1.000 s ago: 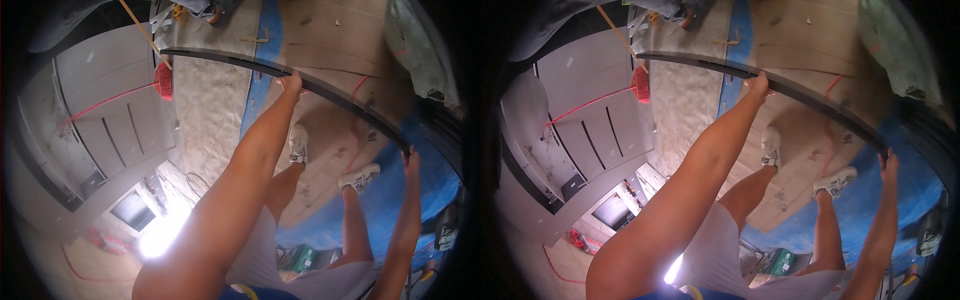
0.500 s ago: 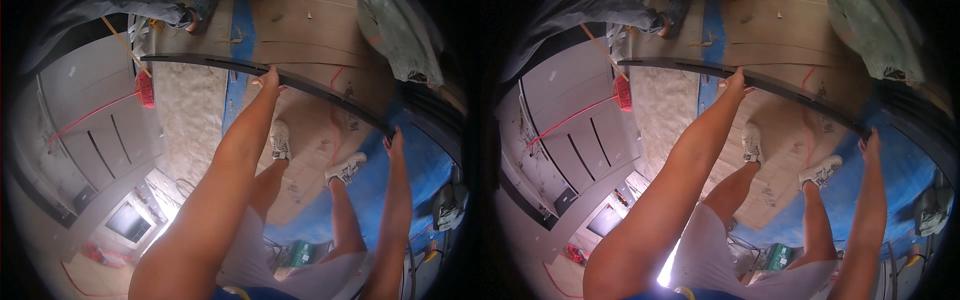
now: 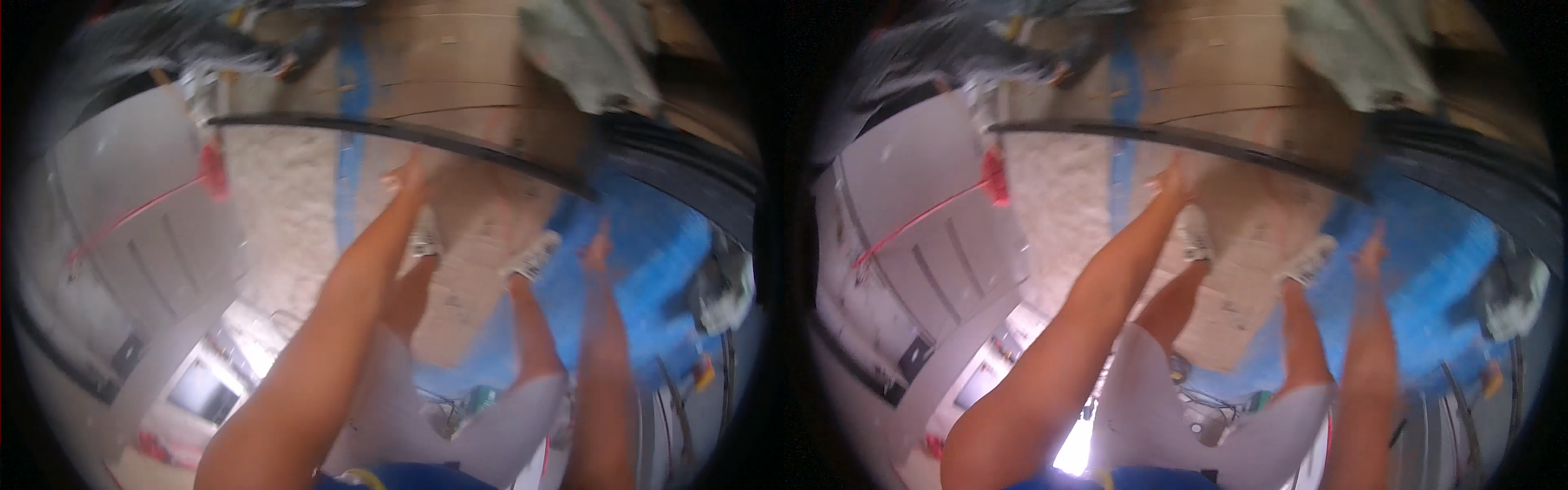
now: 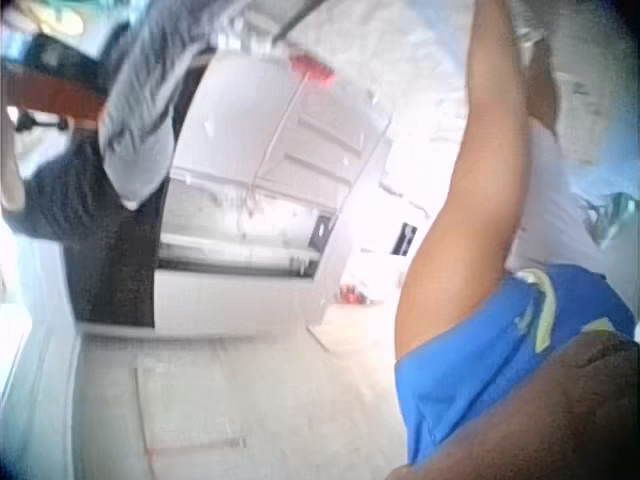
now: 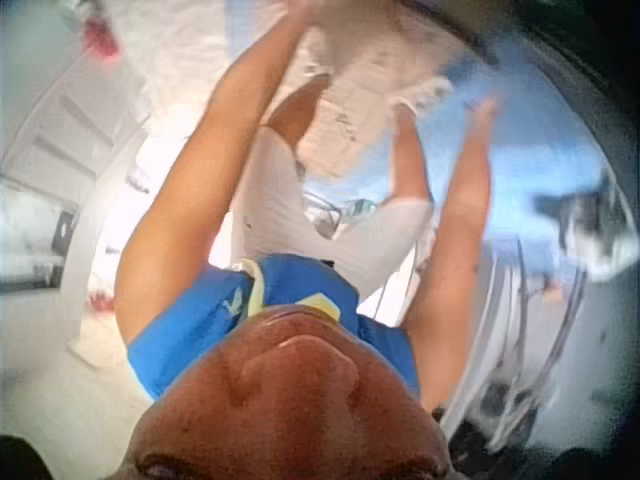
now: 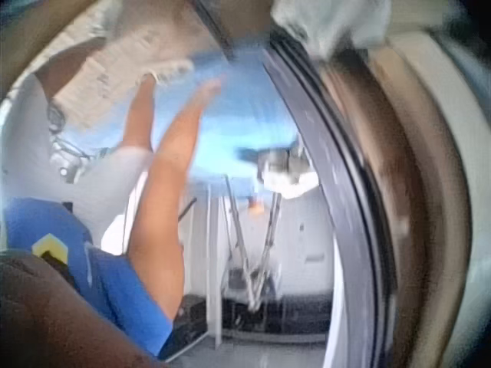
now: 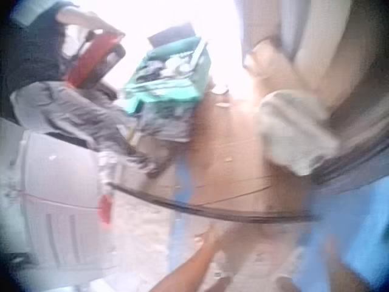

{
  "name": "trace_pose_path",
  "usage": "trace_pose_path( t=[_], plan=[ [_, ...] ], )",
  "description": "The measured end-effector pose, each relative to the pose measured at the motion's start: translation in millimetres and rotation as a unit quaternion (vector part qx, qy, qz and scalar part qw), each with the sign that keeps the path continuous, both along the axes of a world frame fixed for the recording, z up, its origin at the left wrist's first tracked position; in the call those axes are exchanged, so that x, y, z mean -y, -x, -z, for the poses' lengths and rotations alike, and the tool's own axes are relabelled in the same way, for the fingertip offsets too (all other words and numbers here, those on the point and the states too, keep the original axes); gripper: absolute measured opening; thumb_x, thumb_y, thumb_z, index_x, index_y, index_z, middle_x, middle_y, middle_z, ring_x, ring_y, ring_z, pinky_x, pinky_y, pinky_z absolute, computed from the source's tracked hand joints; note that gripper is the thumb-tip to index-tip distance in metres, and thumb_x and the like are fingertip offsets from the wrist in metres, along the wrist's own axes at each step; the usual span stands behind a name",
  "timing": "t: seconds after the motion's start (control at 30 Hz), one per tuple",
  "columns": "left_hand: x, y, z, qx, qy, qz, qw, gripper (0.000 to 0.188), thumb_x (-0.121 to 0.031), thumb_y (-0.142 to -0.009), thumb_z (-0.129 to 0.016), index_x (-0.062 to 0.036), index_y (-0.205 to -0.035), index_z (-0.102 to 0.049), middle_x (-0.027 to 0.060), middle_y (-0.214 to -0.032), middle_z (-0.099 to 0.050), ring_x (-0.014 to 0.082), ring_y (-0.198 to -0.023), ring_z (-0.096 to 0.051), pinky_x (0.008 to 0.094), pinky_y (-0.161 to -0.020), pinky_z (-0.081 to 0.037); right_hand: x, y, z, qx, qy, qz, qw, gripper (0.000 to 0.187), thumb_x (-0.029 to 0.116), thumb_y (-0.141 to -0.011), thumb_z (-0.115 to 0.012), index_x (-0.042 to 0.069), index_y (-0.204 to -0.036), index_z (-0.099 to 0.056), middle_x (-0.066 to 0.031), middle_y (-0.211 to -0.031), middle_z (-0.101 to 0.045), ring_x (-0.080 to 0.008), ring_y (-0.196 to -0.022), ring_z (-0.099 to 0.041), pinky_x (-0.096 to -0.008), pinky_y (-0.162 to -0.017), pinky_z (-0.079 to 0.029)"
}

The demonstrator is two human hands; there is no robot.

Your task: The person assembles metal frame components by positioning structural pieces, retrieving screws from a plastic bag, and securing the joints using a power drill.

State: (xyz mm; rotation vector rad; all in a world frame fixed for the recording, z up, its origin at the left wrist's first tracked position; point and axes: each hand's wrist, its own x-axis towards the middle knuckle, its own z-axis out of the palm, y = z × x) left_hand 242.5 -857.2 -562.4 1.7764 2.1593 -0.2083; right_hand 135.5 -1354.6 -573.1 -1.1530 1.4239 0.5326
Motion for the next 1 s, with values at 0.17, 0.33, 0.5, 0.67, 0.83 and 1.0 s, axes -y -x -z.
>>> trace_pose_path(
  t=[0.17, 0.33, 0.5, 0.67, 0.83, 1.0],
  plan=[
    [154, 179, -92, 0.066, 0.236, 0.325, 0.913, 0.106, -0.041, -0.078, -0.082, 0.0041, -0.150, -0.020, 0.0310, -0.141, -0.044, 0.0397, -0.136, -0.042, 0.0482, -0.107, -0.044, 98, 210, -70, -0.069, 0.345, -0.230, 0.907, 0.106, 0.056, -0.081, -0.077, -0.011, -0.149, -0.030, -0.0332, -0.149, -0.040, -0.0465, -0.141, -0.036, -0.0483, -0.119, -0.029],
    [166, 210, -234, 0.135, 0.230, 0.631, 0.728, 0.075, -0.024, -0.084, -0.075, 0.0075, -0.140, -0.036, 0.0314, -0.128, -0.050, 0.0408, -0.110, -0.057, 0.0461, -0.094, -0.050, 77, 225, -215, -0.087, 0.282, -0.253, 0.922, 0.098, 0.041, -0.081, -0.078, -0.005, -0.151, -0.027, -0.0336, -0.146, -0.040, -0.0458, -0.137, -0.040, -0.0474, -0.114, -0.036],
    [197, 173, -332, 0.200, 0.282, 0.595, 0.726, 0.061, -0.018, -0.088, -0.072, 0.0035, -0.136, -0.043, 0.0250, -0.118, -0.057, 0.0321, -0.096, -0.064, 0.0395, -0.081, -0.055, 126, 134, -322, 0.041, 0.344, -0.208, 0.915, 0.081, 0.037, -0.089, -0.073, -0.006, -0.147, -0.035, -0.0326, -0.144, -0.044, -0.0452, -0.135, -0.042, -0.0492, -0.114, -0.036],
    [290, 93, -449, 0.291, 0.266, 0.608, 0.689, 0.046, -0.016, -0.089, -0.072, 0.0031, -0.126, -0.052, 0.0209, -0.115, -0.059, 0.0284, -0.094, -0.063, 0.0404, -0.085, -0.051, 239, -51, -470, 0.388, 0.430, -0.062, 0.813, 0.055, 0.029, -0.097, -0.069, -0.004, -0.136, -0.049, -0.0226, -0.133, -0.056, -0.0336, -0.121, -0.056, -0.0426, -0.104, -0.044],
    [392, 22, -504, 0.410, 0.358, 0.602, 0.584, 0.042, -0.016, -0.094, -0.068, 0.0011, -0.128, -0.052, 0.0193, -0.117, -0.059, 0.0311, -0.104, -0.062, 0.0388, -0.090, -0.051, 307, -185, -726, 0.544, 0.538, 0.013, 0.644, 0.049, 0.026, -0.094, -0.073, -0.003, -0.129, -0.053, -0.0172, -0.123, -0.060, -0.0241, -0.111, -0.060, -0.0361, -0.088, -0.051],
    [458, -46, -541, 0.484, 0.312, 0.674, 0.462, 0.042, -0.017, -0.093, -0.069, -0.0001, -0.127, -0.052, 0.0170, -0.117, -0.059, 0.0282, -0.103, -0.062, 0.0377, -0.090, -0.051, 337, -247, -812, 0.543, 0.650, 0.034, 0.530, 0.040, 0.025, -0.090, -0.078, -0.001, -0.112, -0.058, -0.0136, -0.107, -0.066, -0.0223, -0.091, -0.066, -0.0354, -0.076, -0.052]
  ],
)
